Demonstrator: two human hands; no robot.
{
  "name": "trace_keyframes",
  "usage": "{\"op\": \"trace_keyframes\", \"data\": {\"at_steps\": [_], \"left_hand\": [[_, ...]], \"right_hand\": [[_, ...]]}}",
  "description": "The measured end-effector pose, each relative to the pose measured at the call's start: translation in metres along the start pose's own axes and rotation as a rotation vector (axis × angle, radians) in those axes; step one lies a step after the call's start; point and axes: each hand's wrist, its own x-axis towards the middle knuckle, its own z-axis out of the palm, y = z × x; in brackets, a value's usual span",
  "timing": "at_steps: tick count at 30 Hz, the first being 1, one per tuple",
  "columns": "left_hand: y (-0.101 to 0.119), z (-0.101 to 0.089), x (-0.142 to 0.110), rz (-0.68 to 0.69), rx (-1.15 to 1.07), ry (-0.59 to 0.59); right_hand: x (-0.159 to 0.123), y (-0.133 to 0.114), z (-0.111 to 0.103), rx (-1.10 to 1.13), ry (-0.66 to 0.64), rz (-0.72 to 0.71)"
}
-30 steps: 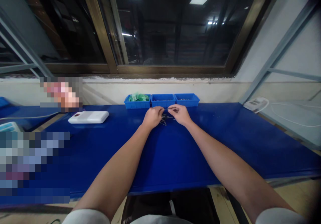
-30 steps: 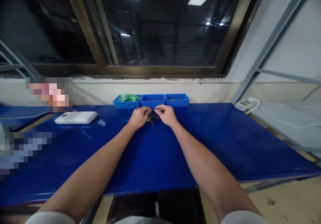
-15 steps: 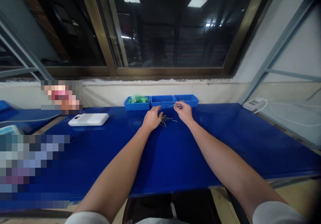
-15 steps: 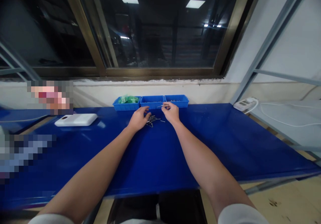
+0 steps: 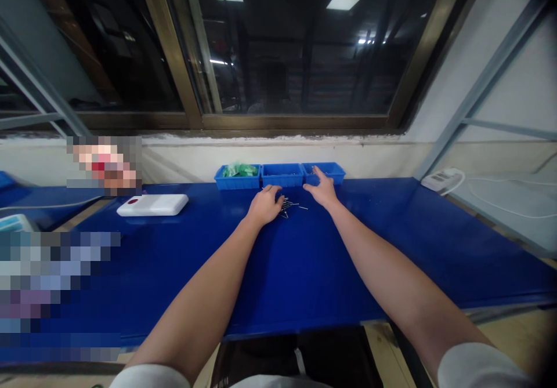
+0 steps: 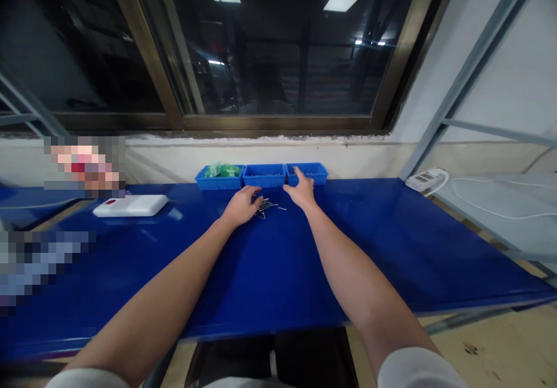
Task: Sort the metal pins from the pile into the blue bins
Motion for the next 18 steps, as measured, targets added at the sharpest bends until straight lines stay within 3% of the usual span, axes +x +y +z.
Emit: {"op": "trace_keyframes", "data": {"at_steps": [4, 12, 18], "left_hand": [[0.001, 0.0, -0.001, 0.041, -0.005, -0.056], [0.001, 0.007, -0.005, 0.068, 0.105, -0.305], [0.0, 0.008, -0.003, 0.061, 0.097, -0.378]], "right_hand": [[-0.002, 0.001, -0.002, -0.143, -0.075, -0.005], [-0.016, -0.017, 0.002, -0.263, -0.029, -0.34], [-0.027, -0.028, 0.012, -0.236, -0.343, -0.384]]}}
